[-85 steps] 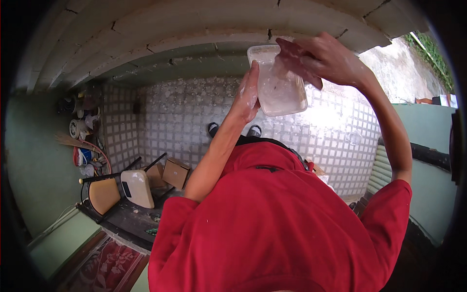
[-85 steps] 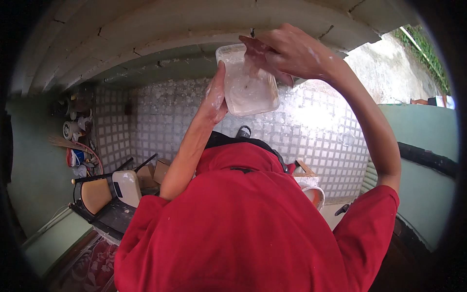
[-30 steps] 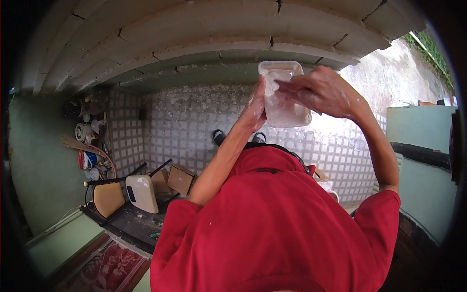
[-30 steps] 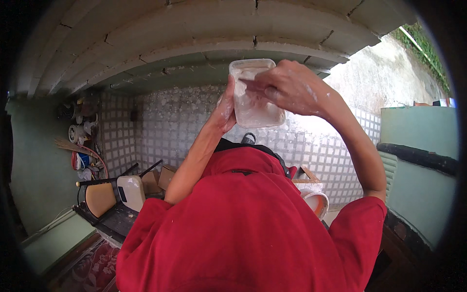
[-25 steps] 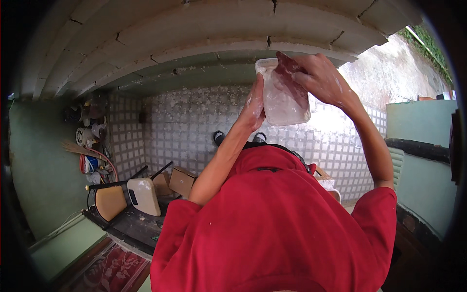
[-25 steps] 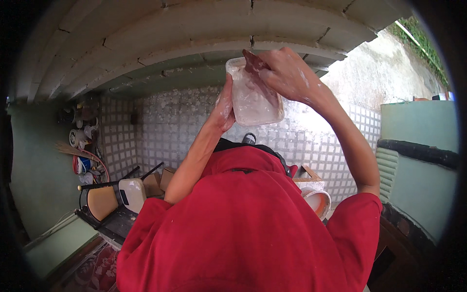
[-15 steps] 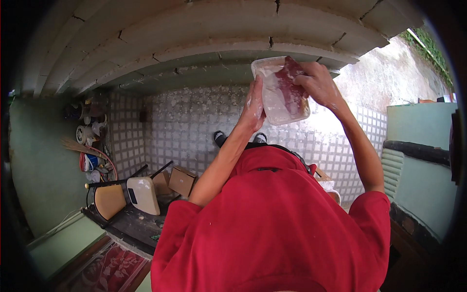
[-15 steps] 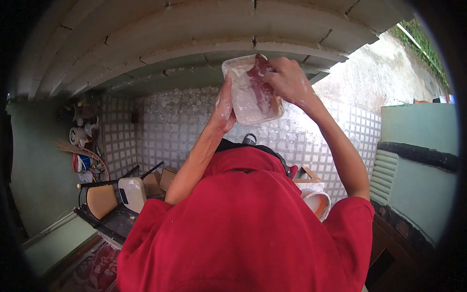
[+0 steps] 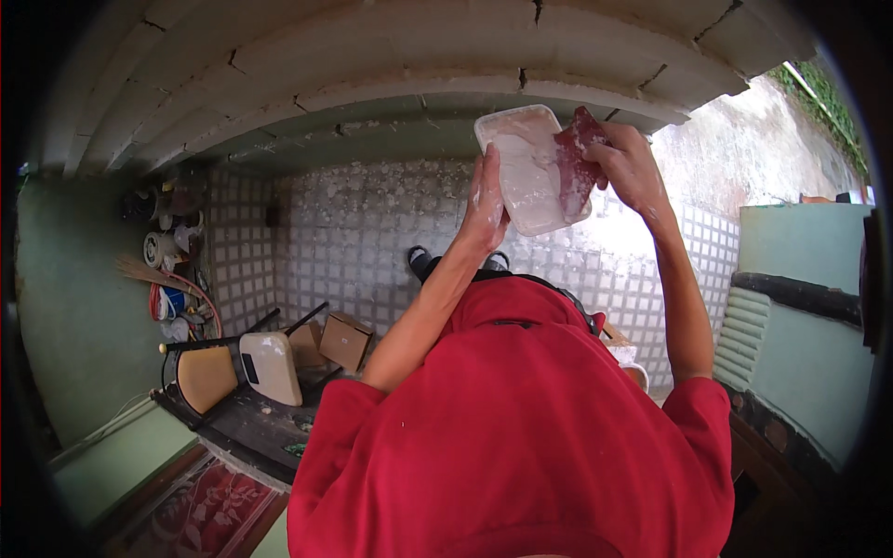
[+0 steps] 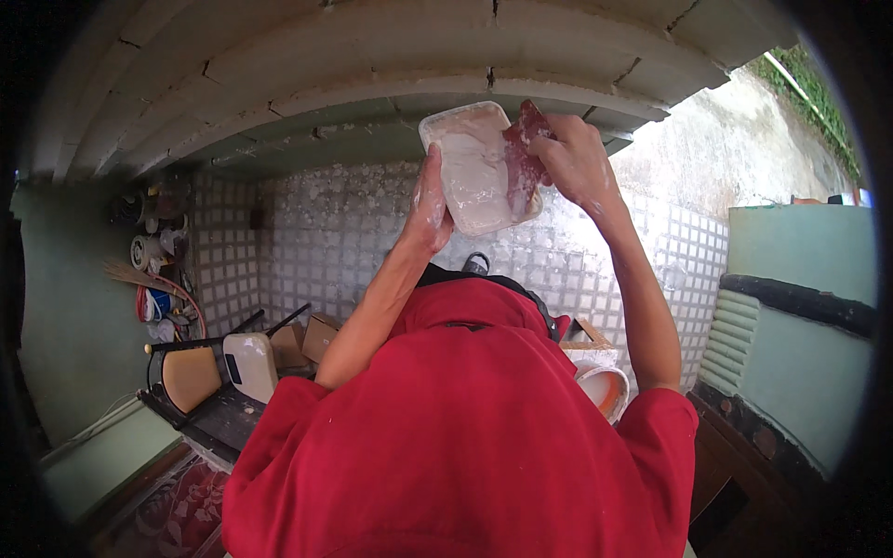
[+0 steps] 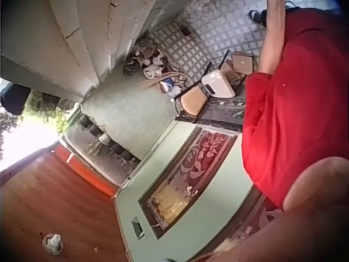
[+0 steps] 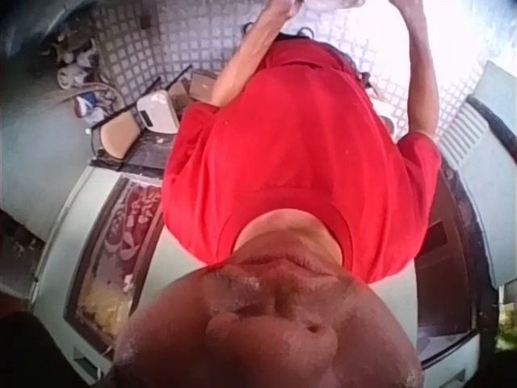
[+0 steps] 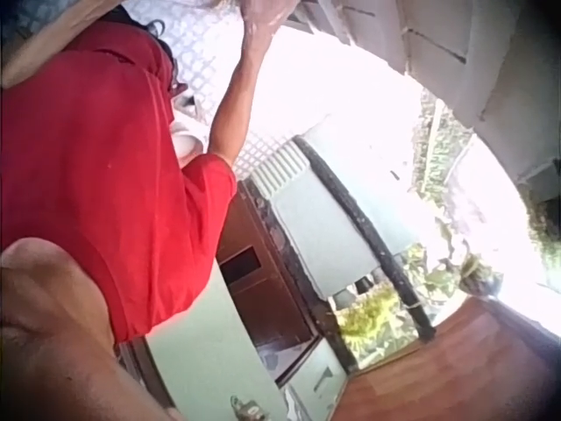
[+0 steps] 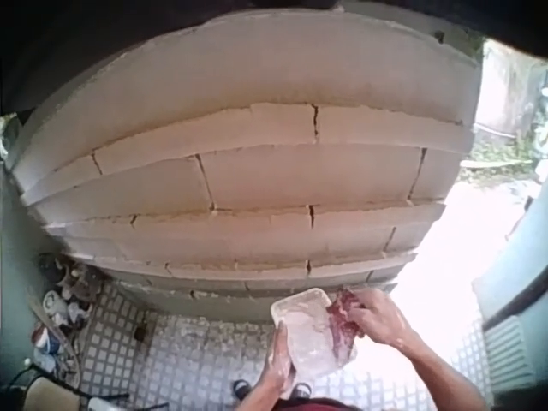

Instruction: Applying plaster or filler to cracks and holes in a wall using a putty knife.

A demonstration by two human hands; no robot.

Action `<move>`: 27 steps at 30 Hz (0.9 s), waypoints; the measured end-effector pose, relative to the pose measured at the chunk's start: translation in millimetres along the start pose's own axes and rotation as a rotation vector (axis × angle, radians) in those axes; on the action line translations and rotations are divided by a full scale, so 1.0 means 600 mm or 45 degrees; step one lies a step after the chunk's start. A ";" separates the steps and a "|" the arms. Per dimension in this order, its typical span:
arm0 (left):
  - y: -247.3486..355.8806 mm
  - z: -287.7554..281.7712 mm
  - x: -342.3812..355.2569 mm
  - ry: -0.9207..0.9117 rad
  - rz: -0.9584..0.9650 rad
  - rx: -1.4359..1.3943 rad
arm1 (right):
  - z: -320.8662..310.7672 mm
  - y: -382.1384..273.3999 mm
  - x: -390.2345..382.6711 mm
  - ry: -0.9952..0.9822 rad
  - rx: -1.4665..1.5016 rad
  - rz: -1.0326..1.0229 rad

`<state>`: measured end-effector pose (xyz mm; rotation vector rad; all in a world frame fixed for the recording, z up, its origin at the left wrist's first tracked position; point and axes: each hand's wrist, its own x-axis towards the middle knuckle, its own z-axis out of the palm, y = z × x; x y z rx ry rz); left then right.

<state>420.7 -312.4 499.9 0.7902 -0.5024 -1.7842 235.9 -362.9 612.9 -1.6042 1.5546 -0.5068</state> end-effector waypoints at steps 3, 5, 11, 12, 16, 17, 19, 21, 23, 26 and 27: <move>0.001 -0.001 0.005 0.003 -0.014 0.028 | 0.009 0.006 -0.010 0.008 0.053 -0.116; 0.007 0.000 0.007 -0.025 -0.039 0.020 | 0.026 0.010 -0.006 -0.008 0.140 -0.332; 0.006 -0.010 0.007 -0.025 -0.084 0.027 | 0.003 0.014 0.006 -0.048 -0.128 -0.275; 0.006 -0.010 0.005 -0.031 -0.099 0.022 | -0.006 0.010 0.006 -0.015 -0.223 -0.255; 0.014 -0.002 0.001 -0.010 -0.100 0.072 | -0.019 -0.030 0.002 0.133 -0.248 -0.534; 0.014 -0.001 0.000 -0.011 -0.101 0.073 | -0.016 -0.036 0.002 0.158 -0.366 -0.564; 0.015 0.003 0.002 -0.024 -0.082 0.034 | 0.010 -0.035 -0.001 0.209 -0.502 -0.545; 0.012 0.004 0.008 -0.009 -0.082 0.003 | 0.045 -0.028 -0.004 0.196 -0.763 -0.548; 0.008 0.007 0.011 0.003 -0.085 -0.031 | 0.071 -0.034 -0.017 0.124 -0.812 -0.557; 0.001 0.003 0.020 0.033 -0.038 0.001 | 0.067 -0.039 -0.022 0.101 -0.665 -0.589; 0.000 0.002 0.021 0.011 -0.019 -0.007 | 0.061 -0.041 -0.023 0.096 -0.533 -0.588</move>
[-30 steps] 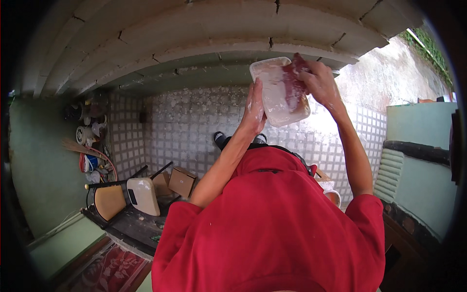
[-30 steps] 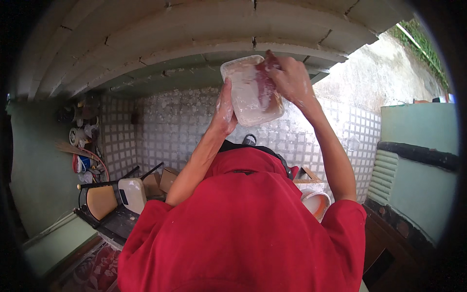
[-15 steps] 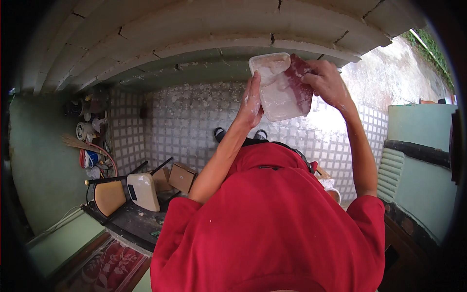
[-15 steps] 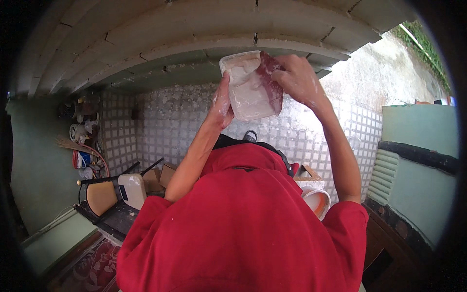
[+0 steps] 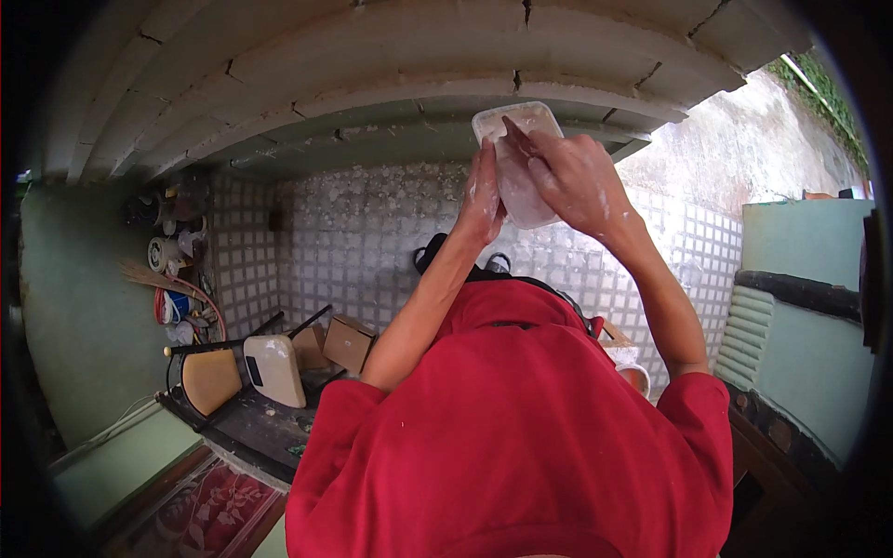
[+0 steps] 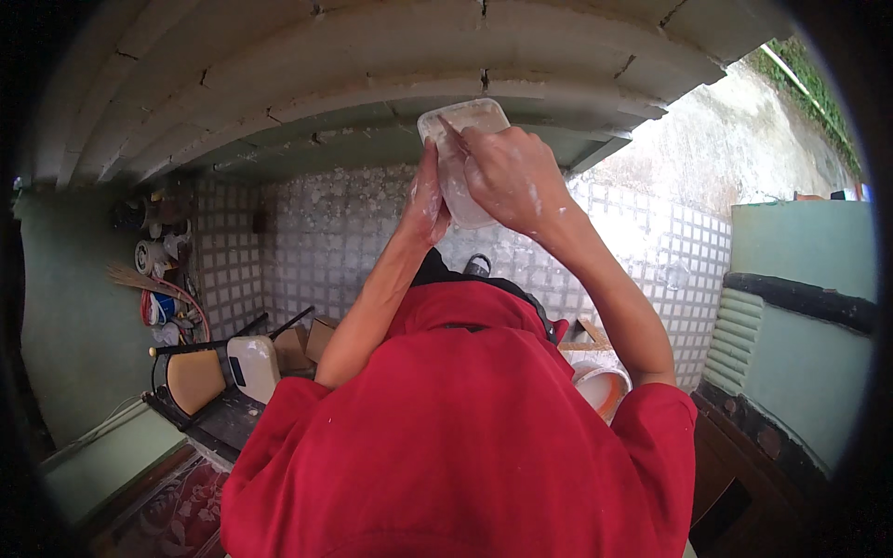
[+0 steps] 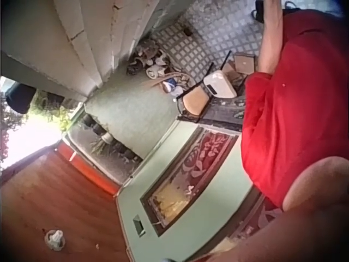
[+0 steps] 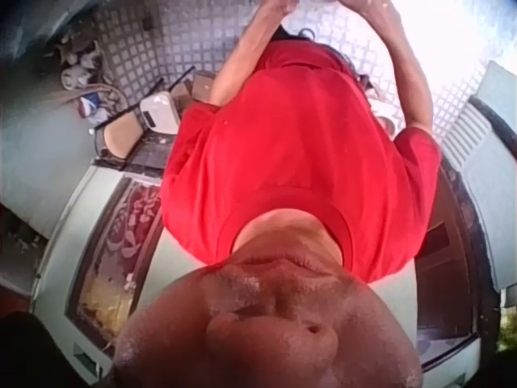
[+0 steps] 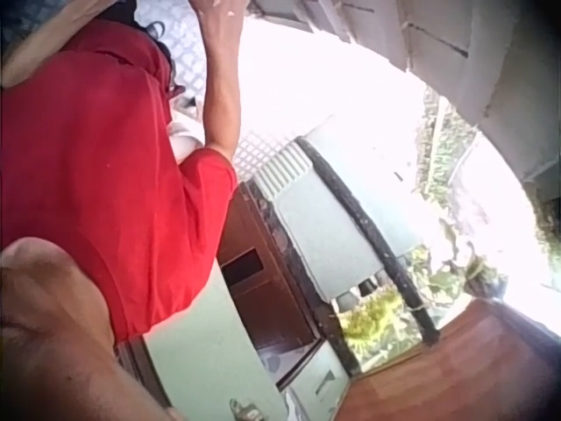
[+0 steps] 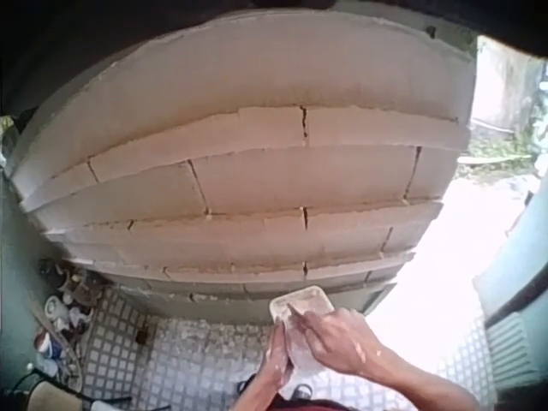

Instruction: Applying plaster or filler to cracks and holes in a wall using a putty knife.

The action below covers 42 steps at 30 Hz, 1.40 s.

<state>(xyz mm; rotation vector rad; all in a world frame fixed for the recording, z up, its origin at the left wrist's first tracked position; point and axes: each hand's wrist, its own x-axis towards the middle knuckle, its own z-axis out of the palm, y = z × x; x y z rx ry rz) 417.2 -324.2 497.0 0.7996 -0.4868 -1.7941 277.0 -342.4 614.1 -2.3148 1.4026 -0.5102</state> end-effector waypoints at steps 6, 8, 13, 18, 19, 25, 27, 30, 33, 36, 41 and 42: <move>0.006 0.007 0.014 -0.079 0.028 0.039 | 0.000 0.066 0.006 0.167 0.320 0.023; 0.015 0.011 0.015 -0.060 0.005 0.035 | -0.010 0.069 0.007 0.252 0.392 0.114; 0.023 -0.009 0.048 -0.119 -0.118 0.028 | -0.013 0.049 0.005 0.378 0.073 0.180; 0.032 0.003 0.082 -0.146 -0.156 0.075 | 0.002 0.011 0.013 0.188 -0.067 0.298; 0.034 0.002 0.091 -0.166 -0.162 0.036 | 0.001 0.006 0.016 0.185 -0.073 0.315; 0.033 -0.010 0.132 -0.210 -0.172 0.017 | -0.011 0.005 0.028 0.551 0.146 0.272; 0.036 -0.012 0.137 -0.265 -0.166 0.019 | -0.008 0.029 0.018 0.508 0.166 0.266; 0.046 -0.009 0.134 -0.192 -0.217 0.072 | 0.009 0.058 0.003 0.728 0.678 0.512; 0.049 -0.011 0.142 -0.167 -0.183 0.134 | 0.019 0.095 -0.002 0.729 1.098 0.693; 0.041 -0.004 0.145 -0.072 -0.162 0.147 | 0.030 0.116 -0.008 0.709 1.215 0.706; 0.019 -0.011 0.160 -0.068 -0.138 0.086 | 0.015 0.149 -0.010 0.523 1.483 0.781; 0.014 -0.013 0.165 -0.072 -0.134 0.096 | 0.011 0.156 -0.010 0.385 1.586 0.841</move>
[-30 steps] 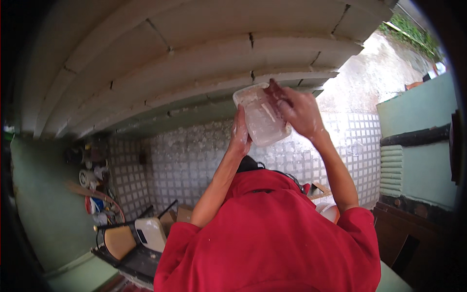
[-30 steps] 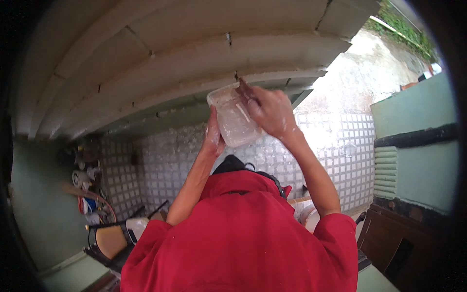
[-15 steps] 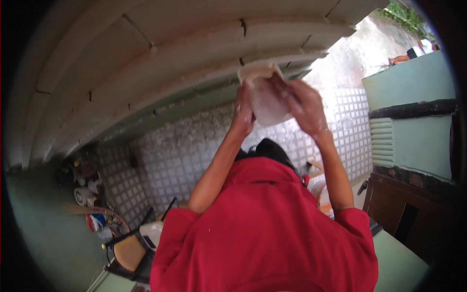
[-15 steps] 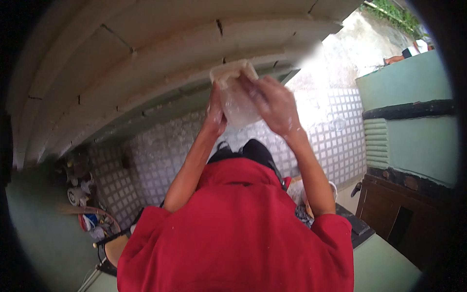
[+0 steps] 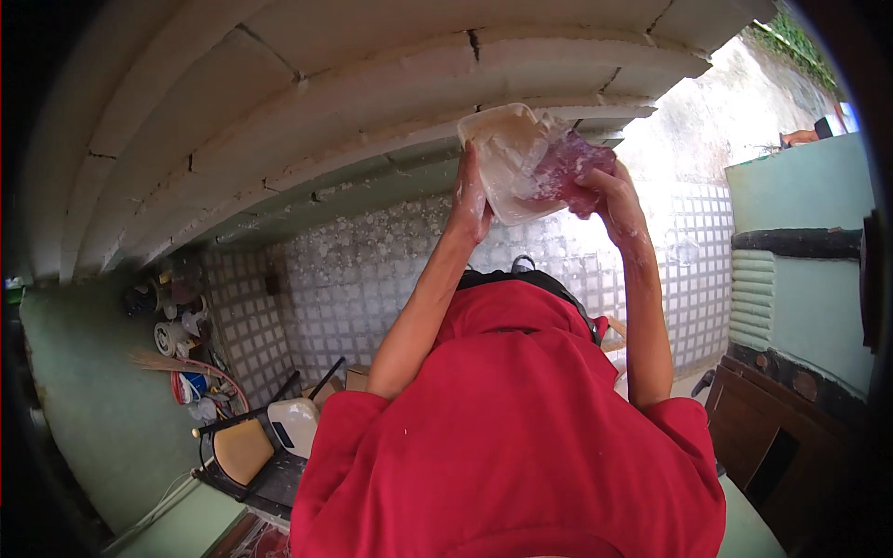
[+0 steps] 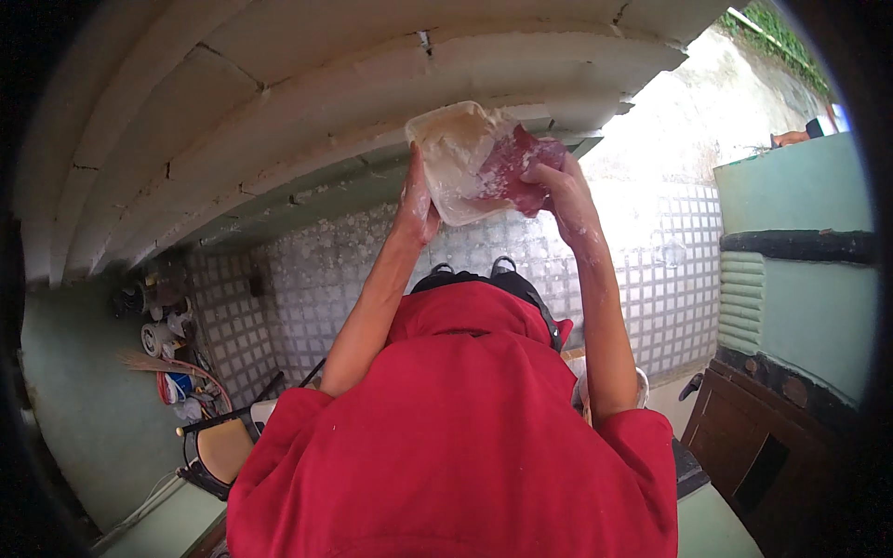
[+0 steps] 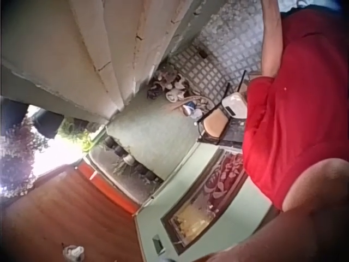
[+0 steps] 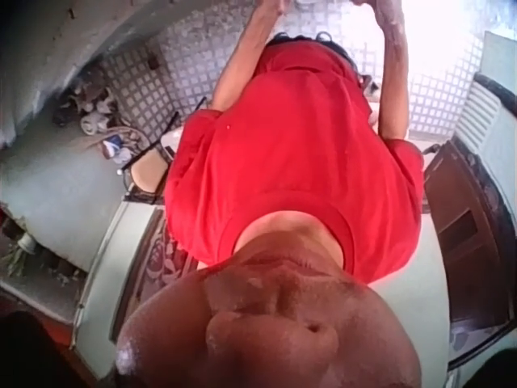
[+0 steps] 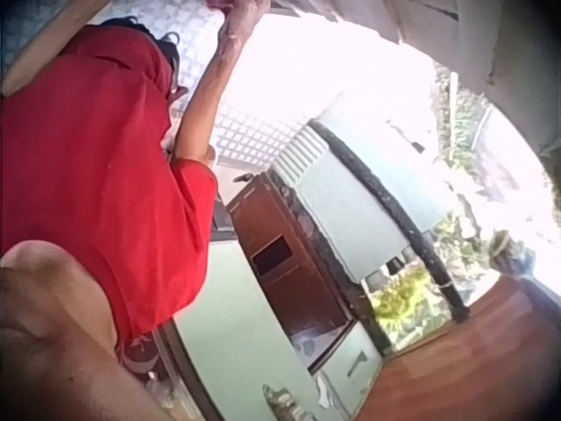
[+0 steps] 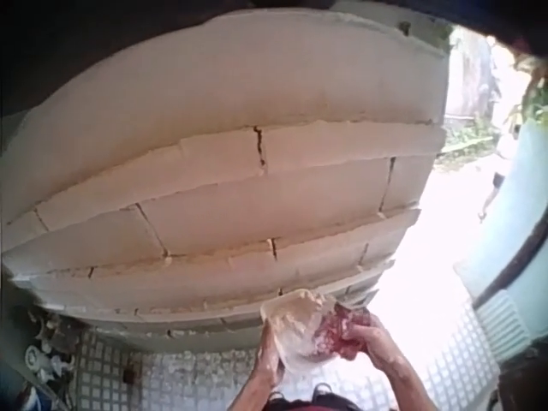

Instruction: Applying plaster or filler to cracks and holes in a wall using a putty knife.

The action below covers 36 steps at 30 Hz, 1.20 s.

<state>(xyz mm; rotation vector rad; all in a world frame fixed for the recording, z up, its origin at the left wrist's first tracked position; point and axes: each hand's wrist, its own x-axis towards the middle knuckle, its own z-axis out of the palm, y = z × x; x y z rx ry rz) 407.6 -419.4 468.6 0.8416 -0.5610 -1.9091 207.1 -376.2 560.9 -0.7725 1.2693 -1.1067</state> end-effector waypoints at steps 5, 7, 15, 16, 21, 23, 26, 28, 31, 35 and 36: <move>-0.010 0.027 0.018 0.007 0.041 -0.043 | -0.029 0.014 0.029 -0.097 0.194 0.066; -0.014 0.029 0.027 0.004 0.049 -0.065 | -0.023 0.005 0.031 -0.023 0.254 0.062; -0.025 0.028 0.051 0.041 0.115 -0.044 | -0.058 0.002 0.067 -0.167 0.015 0.067; -0.027 0.024 0.055 0.021 0.125 -0.061 | -0.060 0.000 0.071 -0.162 -0.022 0.072; -0.037 0.016 0.072 0.059 0.189 -0.074 | -0.063 0.006 0.089 -0.164 -0.053 0.035; -0.041 0.018 0.079 0.025 0.104 -0.138 | -0.070 0.007 0.091 -0.230 0.130 0.089; -0.047 0.022 0.085 0.031 0.064 -0.219 | -0.064 0.017 0.101 -0.195 0.275 0.136; -0.051 0.019 0.090 0.021 0.084 -0.236 | -0.050 0.030 0.113 -0.182 0.392 0.120; -0.057 0.011 0.102 0.039 0.130 -0.234 | -0.037 0.046 0.149 -0.145 0.581 0.118; -0.065 -0.012 0.111 0.127 0.203 -0.249 | 0.005 0.054 0.214 -0.103 0.779 0.027; -0.066 -0.016 0.110 0.125 0.203 -0.245 | 0.015 0.056 0.230 -0.086 0.818 -0.021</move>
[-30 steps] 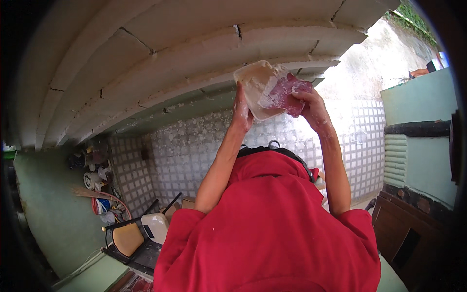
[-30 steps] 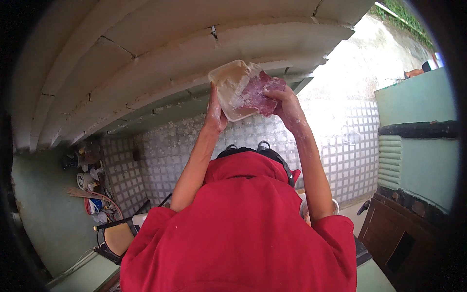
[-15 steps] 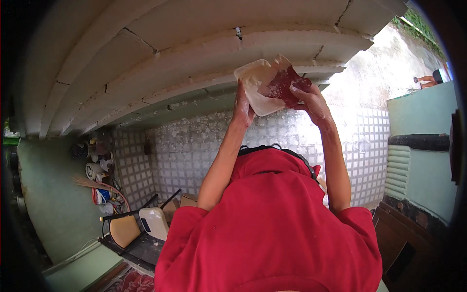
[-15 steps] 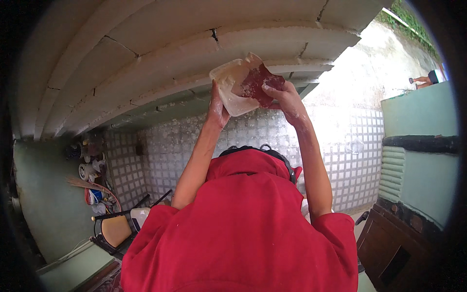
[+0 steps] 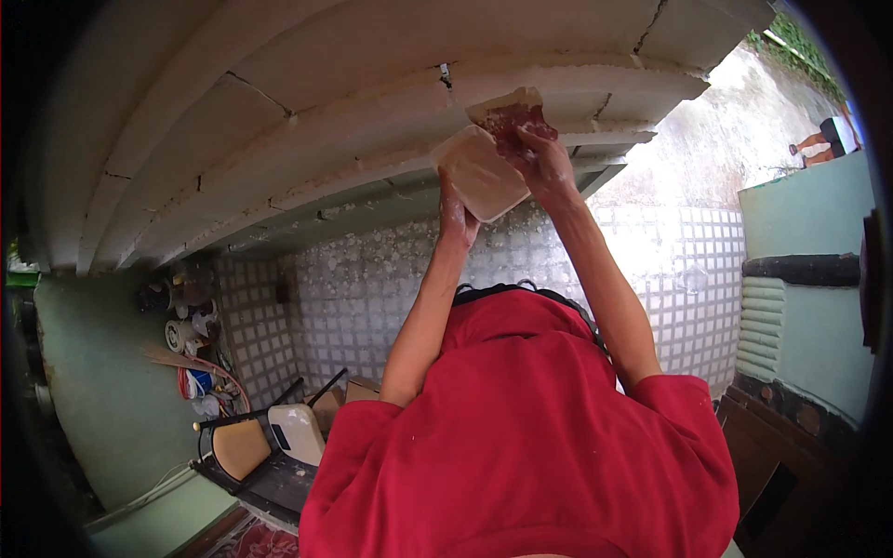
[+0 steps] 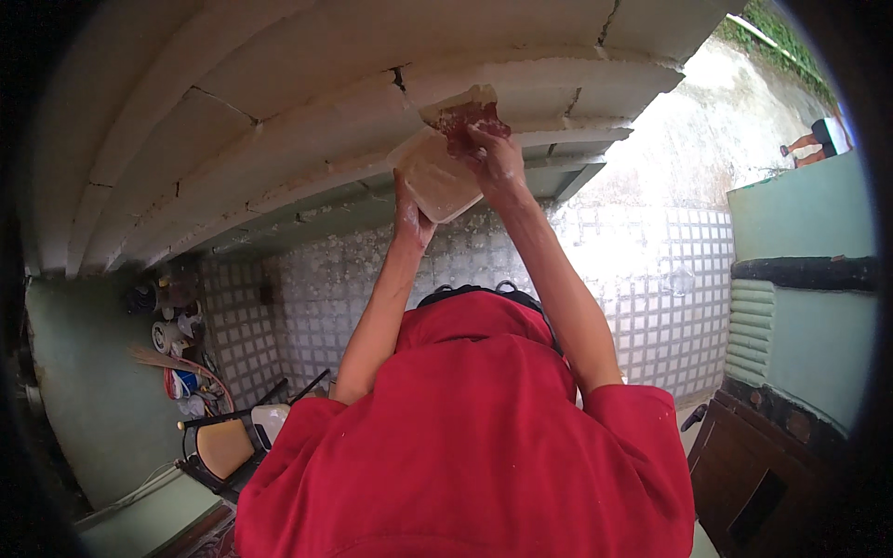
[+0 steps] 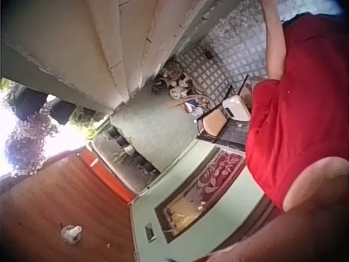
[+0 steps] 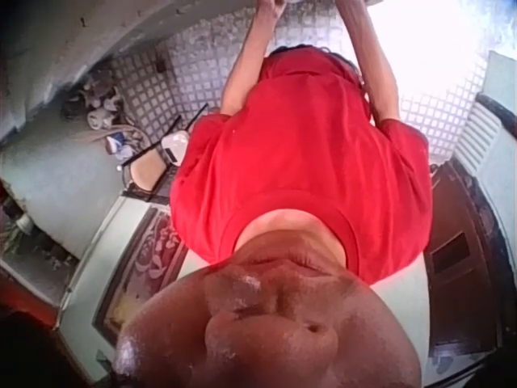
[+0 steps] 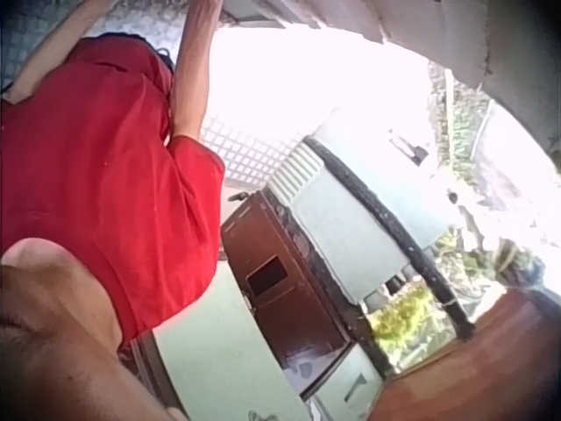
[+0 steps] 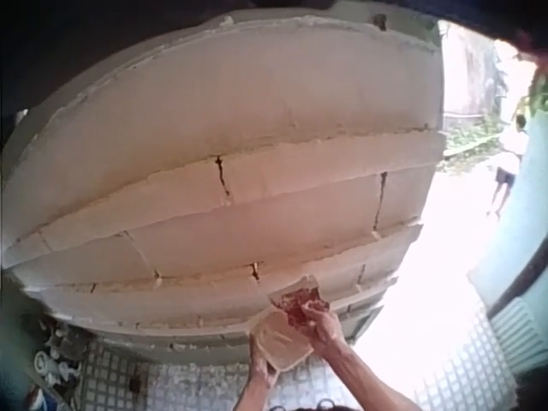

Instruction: Applying plaster or filler to cracks and holes in a wall using a putty knife.

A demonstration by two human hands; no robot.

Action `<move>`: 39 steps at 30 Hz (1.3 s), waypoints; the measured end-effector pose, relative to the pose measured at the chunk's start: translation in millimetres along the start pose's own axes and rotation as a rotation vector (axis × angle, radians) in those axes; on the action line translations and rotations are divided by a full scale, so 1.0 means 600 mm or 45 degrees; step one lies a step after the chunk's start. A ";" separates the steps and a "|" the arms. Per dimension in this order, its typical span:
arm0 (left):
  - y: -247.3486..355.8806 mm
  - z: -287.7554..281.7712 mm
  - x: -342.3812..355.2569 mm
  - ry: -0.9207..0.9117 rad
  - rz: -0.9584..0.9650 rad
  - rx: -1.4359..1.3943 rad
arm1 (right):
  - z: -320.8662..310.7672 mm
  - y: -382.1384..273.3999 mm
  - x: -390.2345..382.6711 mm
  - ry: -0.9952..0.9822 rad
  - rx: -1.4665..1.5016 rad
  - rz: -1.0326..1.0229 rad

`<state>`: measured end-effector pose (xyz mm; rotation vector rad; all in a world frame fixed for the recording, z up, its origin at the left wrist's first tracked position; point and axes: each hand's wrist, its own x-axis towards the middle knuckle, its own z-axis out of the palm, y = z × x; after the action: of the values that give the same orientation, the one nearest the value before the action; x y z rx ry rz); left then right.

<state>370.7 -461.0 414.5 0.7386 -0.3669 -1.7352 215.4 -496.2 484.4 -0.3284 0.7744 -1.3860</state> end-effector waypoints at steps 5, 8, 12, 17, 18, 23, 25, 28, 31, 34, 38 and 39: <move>0.009 -0.013 -0.019 0.084 0.039 0.069 | 0.037 0.024 0.044 0.131 -0.060 -0.238; 0.017 -0.027 -0.025 0.109 0.008 0.029 | 0.072 0.003 0.054 0.135 -0.239 -0.331; 0.019 -0.039 -0.032 0.140 -0.017 0.040 | 0.097 -0.010 0.070 0.132 -0.283 -0.309; 0.021 -0.044 -0.040 0.135 -0.042 0.099 | 0.109 0.005 0.069 0.215 -0.371 -0.431; 0.021 -0.042 -0.040 0.128 -0.047 0.104 | 0.109 0.007 0.067 0.224 -0.323 -0.457; 0.025 -0.038 -0.048 0.080 -0.019 0.142 | 0.098 0.012 0.036 0.280 -0.714 -0.542; 0.026 -0.037 -0.053 0.060 -0.013 0.150 | 0.072 0.005 0.022 0.279 -0.930 -0.560; 0.028 -0.041 -0.062 0.098 -0.044 0.141 | 0.007 0.001 0.020 0.245 -0.673 -0.609; 0.033 -0.050 -0.073 0.183 -0.051 0.138 | -0.054 -0.034 0.012 0.456 -0.974 -0.689; 0.031 -0.062 -0.078 0.197 -0.042 0.141 | -0.076 -0.069 0.029 0.772 -1.471 -1.008; 0.029 -0.063 -0.092 0.226 -0.044 0.145 | -0.064 -0.068 0.060 0.764 -1.745 -1.097; 0.029 -0.060 -0.096 0.236 -0.044 0.149 | -0.060 -0.056 0.064 0.764 -1.744 -1.096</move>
<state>415.4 -406.8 414.4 0.9877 -0.3323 -1.6719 166.0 -531.0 468.7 -1.4719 2.2306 -1.5204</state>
